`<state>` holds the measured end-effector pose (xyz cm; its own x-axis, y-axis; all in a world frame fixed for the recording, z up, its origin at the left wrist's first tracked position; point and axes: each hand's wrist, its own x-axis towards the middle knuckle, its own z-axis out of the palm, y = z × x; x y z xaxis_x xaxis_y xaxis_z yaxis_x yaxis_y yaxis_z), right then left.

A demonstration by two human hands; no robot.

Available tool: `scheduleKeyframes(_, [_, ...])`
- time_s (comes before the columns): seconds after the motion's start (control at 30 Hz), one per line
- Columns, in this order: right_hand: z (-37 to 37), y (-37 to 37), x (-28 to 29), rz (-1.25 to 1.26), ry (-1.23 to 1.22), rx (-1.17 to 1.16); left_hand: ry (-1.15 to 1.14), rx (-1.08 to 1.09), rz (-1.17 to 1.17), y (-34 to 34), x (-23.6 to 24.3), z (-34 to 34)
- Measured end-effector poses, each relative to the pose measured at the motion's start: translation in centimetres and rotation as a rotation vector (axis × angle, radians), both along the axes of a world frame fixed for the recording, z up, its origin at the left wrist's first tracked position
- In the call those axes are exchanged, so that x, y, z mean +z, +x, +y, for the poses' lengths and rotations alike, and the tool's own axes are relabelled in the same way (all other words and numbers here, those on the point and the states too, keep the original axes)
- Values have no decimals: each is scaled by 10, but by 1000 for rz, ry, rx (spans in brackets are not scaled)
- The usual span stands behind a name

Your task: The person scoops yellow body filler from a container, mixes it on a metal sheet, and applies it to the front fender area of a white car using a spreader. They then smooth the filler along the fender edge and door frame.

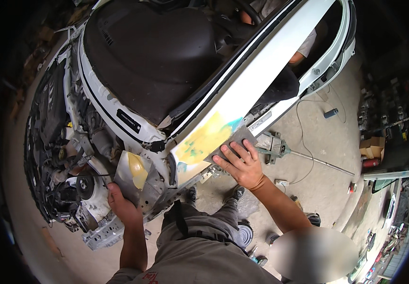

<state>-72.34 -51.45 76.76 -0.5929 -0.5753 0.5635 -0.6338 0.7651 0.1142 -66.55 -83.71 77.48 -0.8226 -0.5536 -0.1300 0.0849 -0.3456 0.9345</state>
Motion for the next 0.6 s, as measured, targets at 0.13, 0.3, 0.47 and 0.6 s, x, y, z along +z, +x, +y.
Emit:
scheduleKeyframes(0.13, [10,14,5,-86,30,-51,-25,-21,16,0,3,6])
scheduleKeyframes(0.3, [-24,12,66,14,13,-141,27,14,11,-3,12,16])
scheduleKeyframes(0.47, [-50,0,93,-142,48,-181,43,-11,26,3,5,5])
scheduleKeyframes(0.6, [-65,-4,103,-160,55,-219,17,-8,0,6,-3,-5])
